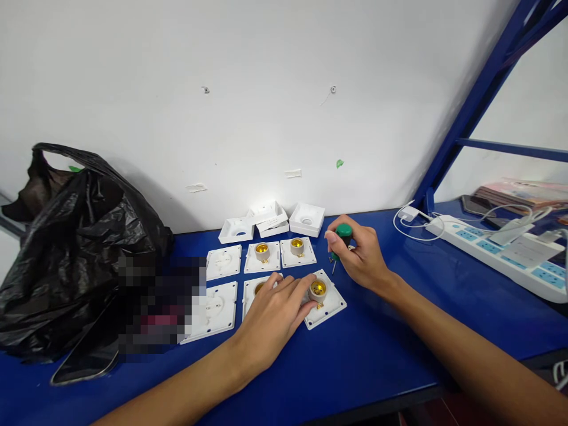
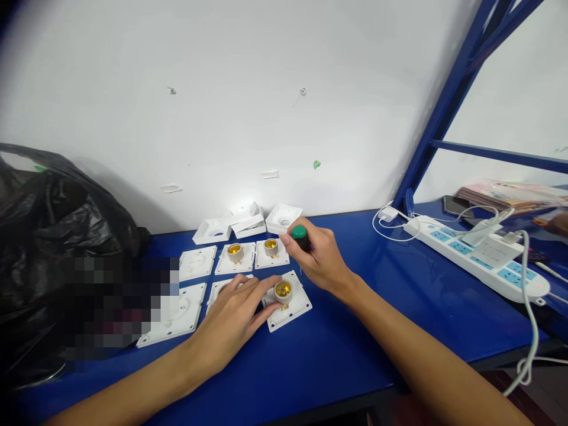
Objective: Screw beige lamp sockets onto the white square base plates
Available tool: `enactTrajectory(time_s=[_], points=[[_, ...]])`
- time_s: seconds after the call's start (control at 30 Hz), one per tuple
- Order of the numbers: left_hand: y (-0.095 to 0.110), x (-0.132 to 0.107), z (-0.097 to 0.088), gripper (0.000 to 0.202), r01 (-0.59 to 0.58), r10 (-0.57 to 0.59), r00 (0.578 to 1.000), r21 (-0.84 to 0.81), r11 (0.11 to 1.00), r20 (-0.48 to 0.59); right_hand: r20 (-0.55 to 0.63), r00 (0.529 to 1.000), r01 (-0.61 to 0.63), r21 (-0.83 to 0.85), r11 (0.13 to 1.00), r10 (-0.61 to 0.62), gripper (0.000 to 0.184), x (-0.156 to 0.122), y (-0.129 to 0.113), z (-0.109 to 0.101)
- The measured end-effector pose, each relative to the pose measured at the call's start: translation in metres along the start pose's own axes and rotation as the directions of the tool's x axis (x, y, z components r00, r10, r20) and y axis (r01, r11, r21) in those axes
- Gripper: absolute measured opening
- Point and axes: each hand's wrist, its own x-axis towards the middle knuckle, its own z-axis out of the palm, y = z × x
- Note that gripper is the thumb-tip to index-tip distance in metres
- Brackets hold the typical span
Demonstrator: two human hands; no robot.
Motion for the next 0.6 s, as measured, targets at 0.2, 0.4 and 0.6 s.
enactTrajectory(time_s=[0.2, 0.4, 0.6], points=[[-0.0010, -0.0001, 0.0008, 0.023, 0.007, -0.006, 1.000, -0.051, 0.999, 0.018, -0.009, 1.000, 0.004, 0.007, 1.000, -0.004, 0.032, 0.0005, -0.0013, 0.0005], [-0.0022, 0.0006, -0.0011, 0.021, -0.042, 0.044, 0.999, -0.075, 0.996, 0.020, -0.009, 1.000, 0.017, -0.001, 1.000, -0.017, 0.032, 0.0005, -0.0005, 0.0007], [-0.0034, 0.0006, -0.0081, 0.026, -0.143, 0.145, 0.989, -0.120, 0.982, 0.013, -0.027, 0.999, 0.031, -0.008, 0.999, -0.031, 0.033, 0.0003, 0.0001, -0.0009]])
